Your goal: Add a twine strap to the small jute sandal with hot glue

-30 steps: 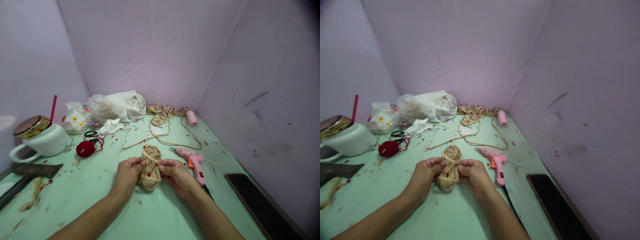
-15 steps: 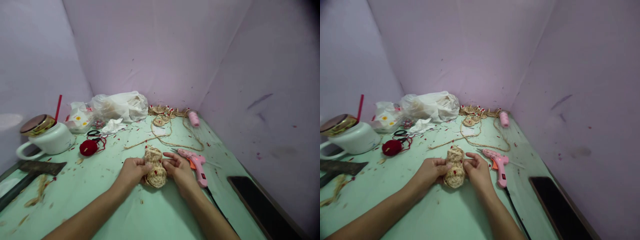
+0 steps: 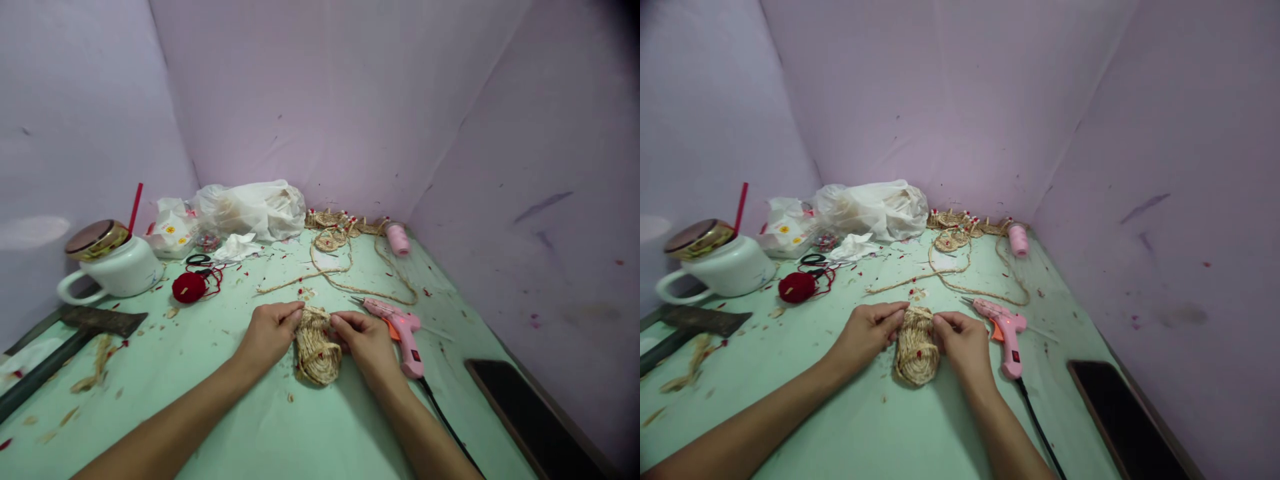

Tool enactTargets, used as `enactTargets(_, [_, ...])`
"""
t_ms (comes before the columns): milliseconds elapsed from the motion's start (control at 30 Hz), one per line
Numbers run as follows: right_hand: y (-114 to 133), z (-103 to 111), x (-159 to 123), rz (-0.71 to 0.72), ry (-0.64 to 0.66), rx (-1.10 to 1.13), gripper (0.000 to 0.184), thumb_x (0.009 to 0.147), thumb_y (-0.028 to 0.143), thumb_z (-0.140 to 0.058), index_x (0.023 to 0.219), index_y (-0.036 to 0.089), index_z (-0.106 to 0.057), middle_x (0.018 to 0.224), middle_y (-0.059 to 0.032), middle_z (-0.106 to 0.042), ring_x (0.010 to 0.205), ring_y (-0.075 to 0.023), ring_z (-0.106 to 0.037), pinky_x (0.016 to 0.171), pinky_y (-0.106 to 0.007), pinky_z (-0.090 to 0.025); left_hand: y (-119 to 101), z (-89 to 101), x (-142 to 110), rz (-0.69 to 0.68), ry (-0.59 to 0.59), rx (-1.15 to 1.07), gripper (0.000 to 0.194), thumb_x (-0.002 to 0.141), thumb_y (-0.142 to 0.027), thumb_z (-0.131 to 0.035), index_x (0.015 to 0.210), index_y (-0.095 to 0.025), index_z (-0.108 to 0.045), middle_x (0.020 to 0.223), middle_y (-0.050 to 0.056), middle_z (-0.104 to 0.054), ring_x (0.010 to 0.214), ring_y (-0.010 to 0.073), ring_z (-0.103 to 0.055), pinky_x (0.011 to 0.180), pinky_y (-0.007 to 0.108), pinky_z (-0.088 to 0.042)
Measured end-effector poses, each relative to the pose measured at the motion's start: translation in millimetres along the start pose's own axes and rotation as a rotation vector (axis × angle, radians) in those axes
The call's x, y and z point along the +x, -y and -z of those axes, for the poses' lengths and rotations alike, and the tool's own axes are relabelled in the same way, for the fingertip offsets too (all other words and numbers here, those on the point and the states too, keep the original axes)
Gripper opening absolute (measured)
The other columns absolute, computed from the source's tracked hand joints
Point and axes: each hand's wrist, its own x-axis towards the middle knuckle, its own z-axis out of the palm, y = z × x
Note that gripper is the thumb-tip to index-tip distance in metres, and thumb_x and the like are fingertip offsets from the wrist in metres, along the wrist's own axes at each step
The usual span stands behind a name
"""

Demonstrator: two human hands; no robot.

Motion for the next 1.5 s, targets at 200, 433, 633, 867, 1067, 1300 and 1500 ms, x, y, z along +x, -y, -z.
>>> enactTargets(200, [-5, -5, 6, -0.078, 0.041, 0.148, 0.024, 0.055, 0.035, -0.071, 0.065, 0.013, -0.065, 0.057, -0.0047, -0.066, 0.054, -0.017, -0.061, 0.056, -0.031, -0.05, 3, -6.6, 0, -0.154, 0.007, 0.191, 0.023, 0.076, -0.023, -0.051, 0.08, -0.017, -0.073, 0.066, 0.004, -0.065, 0.061, 0.0154, -0.056, 0.057, 0.024, -0.041])
enactTargets(433, [-9, -12, 9, 0.018, 0.0, 0.104, 0.016, 0.059, 0.03, -0.069, 0.057, 0.016, -0.06, 0.047, 0.0016, -0.058, 0.045, -0.0127, -0.052, 0.047, -0.025, -0.042, 0, -5.6, 1, -0.154, 0.03, 0.229, 0.023, 0.075, -0.022, -0.051, 0.076, -0.018, -0.073, 0.063, 0.003, -0.062, 0.062, 0.015, -0.055, 0.059, 0.024, -0.039])
enactTargets(633, [-7, -13, 8, 0.073, 0.01, 0.039, 0.011, 0.063, 0.027, -0.065, 0.058, 0.018, -0.06, 0.047, 0.0023, -0.056, 0.046, -0.0124, -0.049, 0.046, -0.025, -0.039, 2, -7.2, 2, -0.126, 0.035, 0.158, 0.021, 0.073, -0.022, -0.054, 0.08, -0.02, -0.074, 0.065, 0.003, -0.063, 0.064, 0.016, -0.055, 0.061, 0.025, -0.04])
enactTargets(867, [-4, 6, 3, -0.011, -0.029, -0.017, 0.018, 0.062, 0.029, -0.062, 0.078, 0.021, -0.062, 0.067, -0.0023, -0.064, 0.055, -0.0187, -0.058, 0.045, -0.029, -0.045, -4, 2.6, 0, 0.184, -0.163, -0.104, 0.033, 0.065, -0.027, -0.059, 0.097, -0.016, -0.063, 0.055, -0.003, -0.056, 0.039, 0.01, -0.047, 0.039, 0.02, -0.036])
enactTargets(1067, [-6, 8, 1, -0.077, 0.131, -0.069, 0.003, 0.06, 0.022, -0.059, 0.059, 0.021, -0.061, 0.059, -0.0015, -0.063, 0.049, -0.0159, -0.056, 0.045, -0.028, -0.044, -13, 5.8, -5, 0.288, 0.1, 0.077, 0.015, 0.066, -0.029, -0.056, 0.058, -0.017, -0.058, 0.034, -0.004, -0.046, 0.029, 0.0095, -0.038, 0.033, 0.02, -0.028])
enactTargets(1300, [5, 24, -1, -0.086, 0.224, -0.202, 0.01, 0.056, 0.013, -0.056, 0.062, 0.021, -0.06, 0.06, -0.0003, -0.063, 0.048, -0.0129, -0.054, 0.045, -0.024, -0.038, -18, 23.6, -5, 0.084, 0.182, 0.315, 0.01, 0.06, -0.015, -0.054, 0.052, -0.016, -0.06, 0.042, -0.002, -0.05, 0.041, 0.0106, -0.042, 0.041, 0.02, -0.026])
enactTargets(1500, [16, 29, -13, 0.104, 0.393, -0.53, 0.029, 0.049, 0.002, -0.057, 0.069, 0.022, -0.062, 0.057, 0.0037, -0.061, 0.052, -0.0124, -0.051, 0.049, -0.022, -0.031, -28, 25.8, -20, -0.276, 0.466, 0.704, 0.039, 0.062, -0.004, -0.047, 0.092, -0.023, -0.063, 0.08, 0.003, -0.059, 0.068, 0.0168, -0.053, 0.057, 0.024, -0.034])
